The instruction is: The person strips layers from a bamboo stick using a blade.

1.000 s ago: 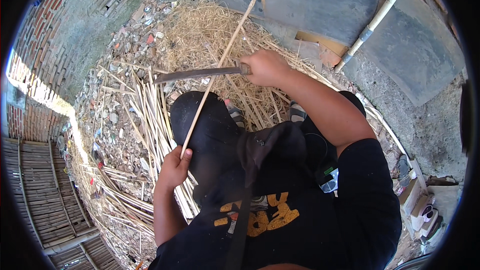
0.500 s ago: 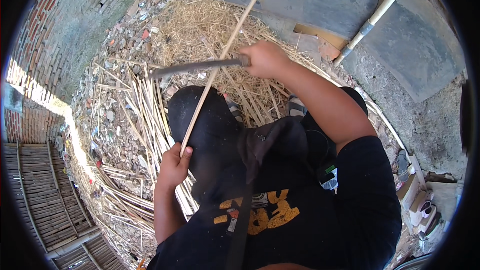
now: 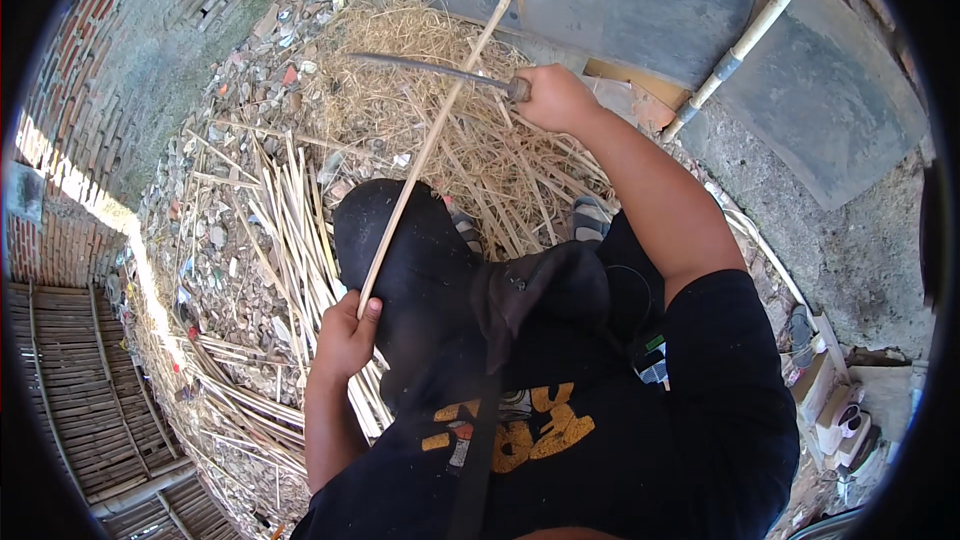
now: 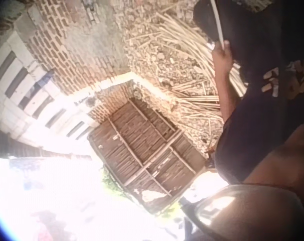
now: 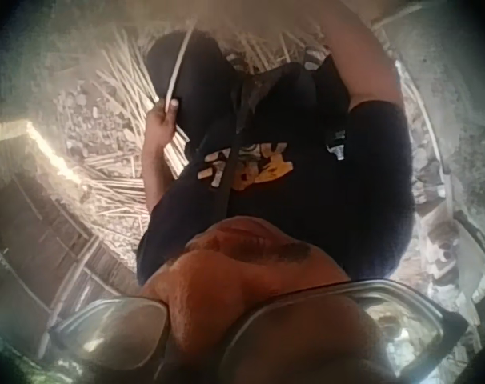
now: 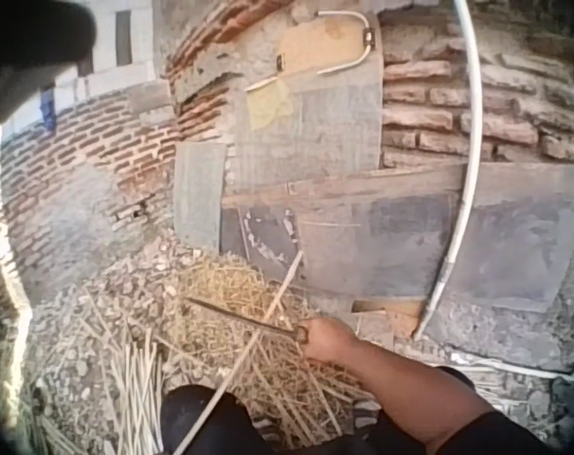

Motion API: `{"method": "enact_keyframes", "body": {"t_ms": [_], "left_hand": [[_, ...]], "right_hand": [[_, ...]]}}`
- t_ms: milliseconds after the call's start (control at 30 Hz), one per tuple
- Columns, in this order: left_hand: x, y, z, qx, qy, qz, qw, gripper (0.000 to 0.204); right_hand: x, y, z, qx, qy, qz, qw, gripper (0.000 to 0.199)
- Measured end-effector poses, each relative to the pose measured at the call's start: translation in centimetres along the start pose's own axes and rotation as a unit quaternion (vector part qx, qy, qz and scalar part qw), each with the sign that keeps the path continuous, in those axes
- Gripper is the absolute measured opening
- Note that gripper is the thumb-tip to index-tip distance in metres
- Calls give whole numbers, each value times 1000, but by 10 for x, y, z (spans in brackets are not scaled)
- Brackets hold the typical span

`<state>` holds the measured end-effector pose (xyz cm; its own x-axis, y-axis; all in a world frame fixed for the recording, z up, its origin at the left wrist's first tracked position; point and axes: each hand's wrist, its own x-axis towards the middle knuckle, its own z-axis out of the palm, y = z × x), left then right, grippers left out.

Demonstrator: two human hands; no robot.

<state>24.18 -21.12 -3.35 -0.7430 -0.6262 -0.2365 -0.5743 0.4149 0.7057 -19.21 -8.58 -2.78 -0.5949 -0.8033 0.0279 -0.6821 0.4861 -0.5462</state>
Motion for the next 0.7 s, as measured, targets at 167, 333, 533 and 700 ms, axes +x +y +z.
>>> {"method": "enact_keyframes", "body": {"t_ms": [167,333,533,700], "left_hand": [[-5,-2,-3,-1,12,15,1000,45],[-6,1,1,28,13,4,1000,43],[-8,18,-9,140,31,25,989,42],[-8,12,-10,75,17,16,997,43]], "right_hand": [[-9,-21,0,-63,0,-50,997,22],[-35,-60,-10,-149,-101,-92,979,23],[1,4,-11,-69,12,33,997,36],[-16,-21,-2,-54,23,-26,998,33]]}}
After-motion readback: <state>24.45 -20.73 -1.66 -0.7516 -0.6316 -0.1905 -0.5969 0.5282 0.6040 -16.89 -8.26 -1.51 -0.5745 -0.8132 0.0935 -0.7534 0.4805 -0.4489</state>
